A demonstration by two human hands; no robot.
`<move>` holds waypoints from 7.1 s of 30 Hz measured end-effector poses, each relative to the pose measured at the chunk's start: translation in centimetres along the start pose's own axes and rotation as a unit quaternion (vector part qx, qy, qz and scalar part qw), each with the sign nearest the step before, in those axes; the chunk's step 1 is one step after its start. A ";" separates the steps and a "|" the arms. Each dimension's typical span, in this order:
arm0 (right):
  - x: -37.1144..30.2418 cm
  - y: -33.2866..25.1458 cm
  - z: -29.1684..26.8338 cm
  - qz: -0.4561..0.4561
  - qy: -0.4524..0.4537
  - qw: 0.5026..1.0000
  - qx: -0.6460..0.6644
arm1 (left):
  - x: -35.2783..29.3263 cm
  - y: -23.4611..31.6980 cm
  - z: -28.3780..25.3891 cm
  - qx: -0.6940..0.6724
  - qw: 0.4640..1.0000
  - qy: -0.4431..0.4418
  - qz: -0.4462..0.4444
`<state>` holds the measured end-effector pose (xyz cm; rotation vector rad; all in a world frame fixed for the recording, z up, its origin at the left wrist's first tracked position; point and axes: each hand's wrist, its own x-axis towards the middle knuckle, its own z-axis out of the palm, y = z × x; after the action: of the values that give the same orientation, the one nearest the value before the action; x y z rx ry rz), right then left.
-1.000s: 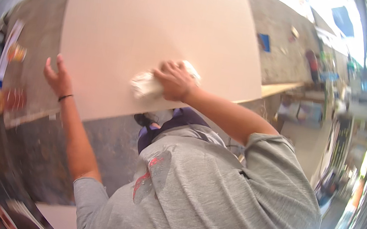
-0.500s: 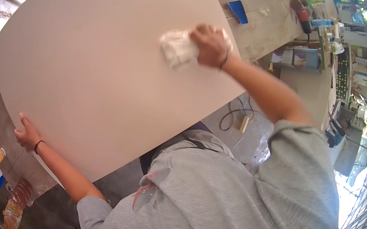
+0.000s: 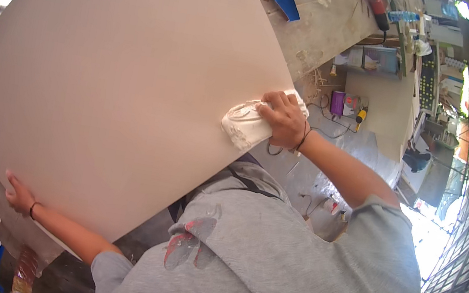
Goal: The person handles boards and sheets of material by picking them up from a pile, wiping a white sheet with a cloth by hand, and then placing it on a stack.
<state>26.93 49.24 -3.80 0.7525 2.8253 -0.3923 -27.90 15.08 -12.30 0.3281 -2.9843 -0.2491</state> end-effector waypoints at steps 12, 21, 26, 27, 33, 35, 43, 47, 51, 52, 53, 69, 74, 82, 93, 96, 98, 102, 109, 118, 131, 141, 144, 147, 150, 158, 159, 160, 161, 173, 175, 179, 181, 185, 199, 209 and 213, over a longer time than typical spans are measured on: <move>14.1 5.7 -4.1 -0.085 0.013 0.996 -0.014 | -1.1 0.8 -0.7 -0.202 0.975 -0.087 -0.042; 26.3 9.2 -6.0 -0.143 0.089 0.983 -0.077 | -0.5 -0.4 -0.2 -0.210 0.972 -0.089 -0.049; 33.5 10.5 -7.9 -0.161 0.104 0.975 -0.115 | 0.4 -1.8 -0.1 -0.193 0.976 -0.093 -0.024; 35.4 10.2 -8.2 -0.176 0.111 0.973 -0.101 | 0.2 -1.6 -0.6 -0.194 0.977 -0.087 -0.032; 42.0 10.8 -10.5 -0.162 0.122 0.975 -0.092 | -0.3 -1.1 -0.6 -0.254 0.963 -0.084 -0.035; 43.7 11.4 -10.8 -0.152 0.141 0.973 -0.099 | -0.6 -0.4 -1.1 -0.247 0.965 -0.083 -0.034; 48.7 12.7 -12.2 -0.077 0.121 0.984 -0.102 | -0.8 -1.2 0.2 -0.189 0.981 -0.047 0.024; 51.3 12.6 -13.4 -0.008 0.049 0.997 -0.050 | -1.0 -0.6 -0.4 -0.137 0.990 -0.011 0.040; 54.3 13.2 -14.2 0.028 0.128 0.980 -0.152 | -0.8 -0.4 -0.5 -0.125 0.992 0.013 0.032; 54.0 13.5 -14.6 0.055 0.181 0.968 -0.168 | -0.6 -0.3 -0.5 -0.116 0.993 0.015 0.033; 54.1 13.8 -15.8 0.084 0.273 0.941 -0.184 | -0.3 -0.2 -0.4 -0.109 0.993 0.016 0.036; 1.6 -4.7 -0.6 -0.091 -0.011 0.996 -0.018 | 4.0 0.5 0.0 -0.123 0.981 -0.132 0.075; 5.3 -4.1 -1.0 -0.114 -0.014 0.993 -0.034 | 4.4 0.4 0.3 -0.086 0.981 -0.159 0.064; 21.7 -1.1 -3.9 -0.141 0.050 0.985 -0.086 | 3.2 1.3 -1.2 -0.180 0.963 -0.200 0.027; 43.0 0.7 -10.3 -0.114 0.071 0.985 -0.110 | 2.9 0.7 -0.6 -0.205 0.964 -0.169 0.031; 48.1 2.7 -10.4 -0.134 0.098 0.981 -0.102 | 2.7 0.8 -0.7 -0.215 0.961 -0.170 0.025; 51.3 3.8 -10.6 -0.154 0.108 0.976 -0.110 | 2.8 0.5 -0.5 -0.223 0.962 -0.154 0.034; 54.6 1.0 -12.7 -0.039 0.004 0.999 -0.020 | 2.3 0.8 -2.1 -0.162 0.976 -0.140 0.039; 51.8 0.9 -12.7 -0.014 0.411 0.911 -0.024 | 3.2 0.8 -0.5 -0.148 0.976 -0.146 0.069; 9.1 -5.3 -0.6 -0.184 -0.070 0.976 -0.097 | 6.2 -1.1 2.1 -0.133 0.976 -0.152 0.077; 9.1 -11.2 -0.5 -0.181 -0.065 0.977 -0.089 | 5.6 -0.7 2.3 -0.169 0.972 -0.142 0.085; 34.7 -10.7 -4.8 -0.161 0.080 0.979 -0.099 | 4.8 -0.6 0.5 -0.165 0.973 -0.151 0.064; 39.7 -11.2 -6.2 -0.123 0.089 0.984 -0.094 | 4.0 -0.3 -0.5 -0.158 0.973 -0.152 0.069; 45.2 -9.4 -7.8 -0.107 0.089 0.985 -0.105 | 3.2 0.2 -0.2 -0.166 0.969 -0.165 0.074; 49.4 -9.1 -8.7 -0.107 0.095 0.985 -0.095 | 2.7 -0.1 -0.9 -0.165 0.971 -0.160 0.058; 59.5 -6.4 -10.4 -0.002 0.008 0.994 -0.108 | 3.1 0.1 0.0 -0.133 0.978 -0.156 0.043; 60.2 -6.4 -10.3 0.009 0.058 0.993 -0.103 | 3.4 0.5 -0.3 -0.149 0.977 -0.143 0.050; 60.0 -7.2 -10.6 0.024 0.126 0.987 -0.096 | 2.9 0.6 -0.7 -0.154 0.977 -0.140 0.056; 59.4 -7.8 -10.9 0.041 0.194 0.976 -0.088 | 2.9 0.7 -1.1 -0.160 0.975 -0.137 0.063; 13.7 -15.8 1.3 -0.097 0.033 0.992 -0.069 | 5.7 -0.9 1.9 -0.129 0.977 -0.157 0.070; 6.8 -18.5 2.1 -0.098 -0.051 0.993 -0.034 | 5.6 -0.2 1.7 -0.130 0.972 -0.179 0.081; 3.4 -22.0 2.4 -0.096 -0.076 0.992 -0.038 | 4.9 0.5 1.4 -0.154 0.966 -0.201 0.061; 4.0 -22.1 2.7 -0.107 -0.065 0.992 -0.035 | 5.0 0.4 1.7 -0.148 0.971 -0.179 0.063; 5.7 -22.0 2.9 -0.130 -0.040 0.989 -0.062 | 4.7 0.5 0.8 -0.148 0.965 -0.208 0.059; 23.8 -20.2 -0.7 -0.162 0.019 0.981 -0.103 | 3.8 0.2 -0.3 -0.210 0.961 -0.168 0.058; 44.1 -18.0 -6.3 -0.123 0.048 0.989 -0.072 | 3.2 0.9 -1.3 -0.216 0.957 -0.188 0.040; 49.6 -17.6 -7.0 -0.115 0.092 0.985 -0.094 | 3.0 0.7 -1.8 -0.186 0.966 -0.178 0.028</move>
<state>-25.16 59.35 -5.92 0.4481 3.0772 -0.0894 -30.67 14.81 -10.08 0.1694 -3.1845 -0.9403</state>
